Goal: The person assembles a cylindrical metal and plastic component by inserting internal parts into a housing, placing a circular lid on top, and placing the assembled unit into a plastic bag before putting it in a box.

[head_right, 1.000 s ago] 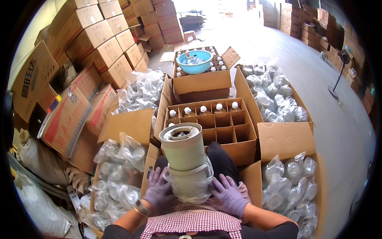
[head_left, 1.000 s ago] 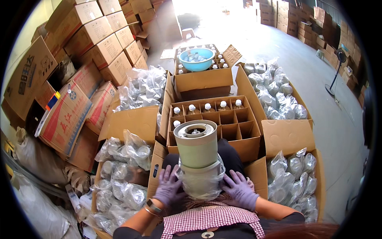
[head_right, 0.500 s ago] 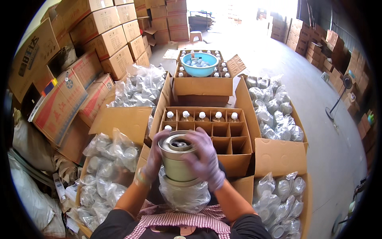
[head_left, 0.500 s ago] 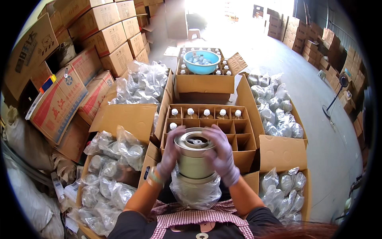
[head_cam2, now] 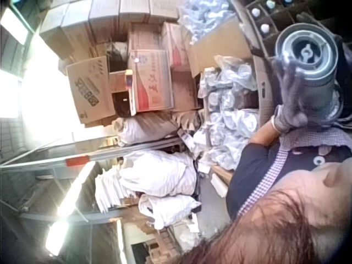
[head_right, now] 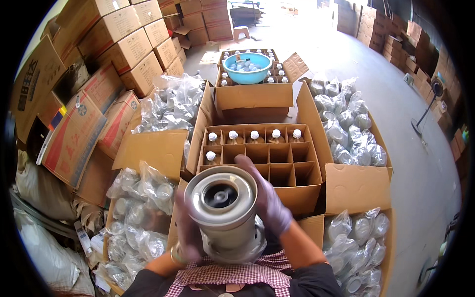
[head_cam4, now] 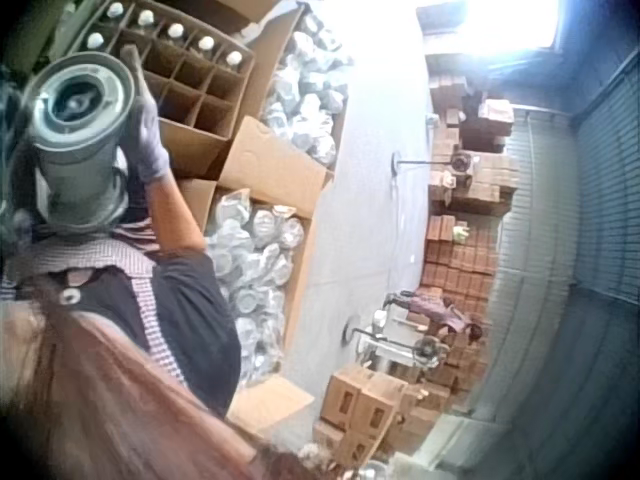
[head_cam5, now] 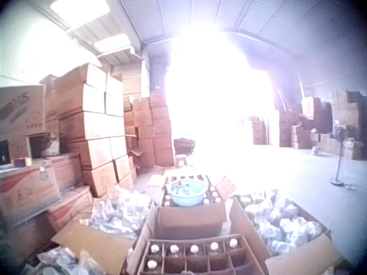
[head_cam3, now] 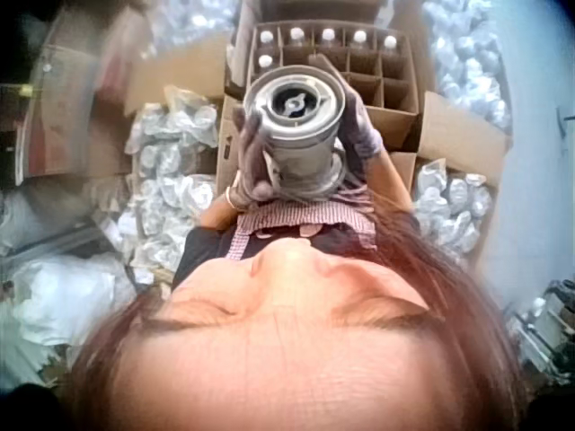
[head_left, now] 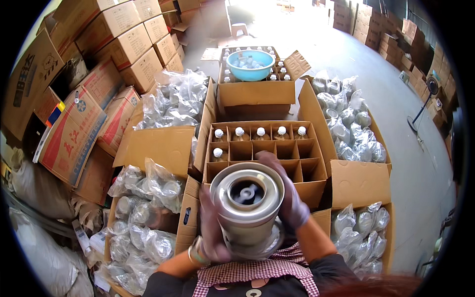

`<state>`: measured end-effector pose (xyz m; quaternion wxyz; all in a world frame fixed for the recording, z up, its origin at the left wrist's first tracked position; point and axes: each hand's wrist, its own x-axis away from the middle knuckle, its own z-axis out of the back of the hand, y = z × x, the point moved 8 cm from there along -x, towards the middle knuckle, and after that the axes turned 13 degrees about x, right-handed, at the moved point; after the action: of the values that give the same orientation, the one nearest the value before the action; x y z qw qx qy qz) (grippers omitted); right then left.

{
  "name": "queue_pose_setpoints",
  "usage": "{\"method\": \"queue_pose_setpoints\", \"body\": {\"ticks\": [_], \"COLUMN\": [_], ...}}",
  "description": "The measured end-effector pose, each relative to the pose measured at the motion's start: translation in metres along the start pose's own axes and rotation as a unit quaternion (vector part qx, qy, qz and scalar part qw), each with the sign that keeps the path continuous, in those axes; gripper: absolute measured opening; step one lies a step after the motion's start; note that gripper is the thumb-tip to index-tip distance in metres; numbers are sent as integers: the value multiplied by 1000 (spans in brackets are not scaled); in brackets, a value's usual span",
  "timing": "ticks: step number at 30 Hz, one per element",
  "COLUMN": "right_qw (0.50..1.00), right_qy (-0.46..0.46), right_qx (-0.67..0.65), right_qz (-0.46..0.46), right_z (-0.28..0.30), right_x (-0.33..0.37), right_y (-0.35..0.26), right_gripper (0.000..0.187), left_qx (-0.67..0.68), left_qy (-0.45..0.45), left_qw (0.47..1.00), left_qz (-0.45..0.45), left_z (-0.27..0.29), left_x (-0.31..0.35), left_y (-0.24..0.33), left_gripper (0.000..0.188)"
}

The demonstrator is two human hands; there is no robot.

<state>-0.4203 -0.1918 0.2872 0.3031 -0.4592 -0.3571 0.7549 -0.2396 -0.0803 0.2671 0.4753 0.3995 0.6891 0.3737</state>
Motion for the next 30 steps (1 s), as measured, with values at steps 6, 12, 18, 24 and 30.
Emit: {"method": "queue_pose_setpoints", "body": {"ticks": [6, 12, 18, 24, 30], "right_qw": [976, 977, 888, 977, 974], "right_qy": [159, -171, -170, 94, -22], "right_qx": [4, -99, -425, -192, 198], "right_qz": [146, -78, -39, 7, 110], "right_z": [29, -26, -45, -61, -118], "right_x": [3, -5, -22, -105, -103], "right_y": [-27, 101, 13, 74, 73], "right_gripper": [78, 88, 116, 78, 95], "left_qx": [-51, -345, -179, 173, 207], "left_qy": [108, -250, -270, -65, 77], "left_qw": [991, 860, 924, 979, 966], "left_qz": [54, -282, -203, 90, 133], "left_z": [49, -51, -7, 52, 90], "left_x": [-5, 6, -65, -129, -105], "left_y": [-11, 77, 52, -19, -74], "left_gripper": [84, 97, 112, 52, 47]}}
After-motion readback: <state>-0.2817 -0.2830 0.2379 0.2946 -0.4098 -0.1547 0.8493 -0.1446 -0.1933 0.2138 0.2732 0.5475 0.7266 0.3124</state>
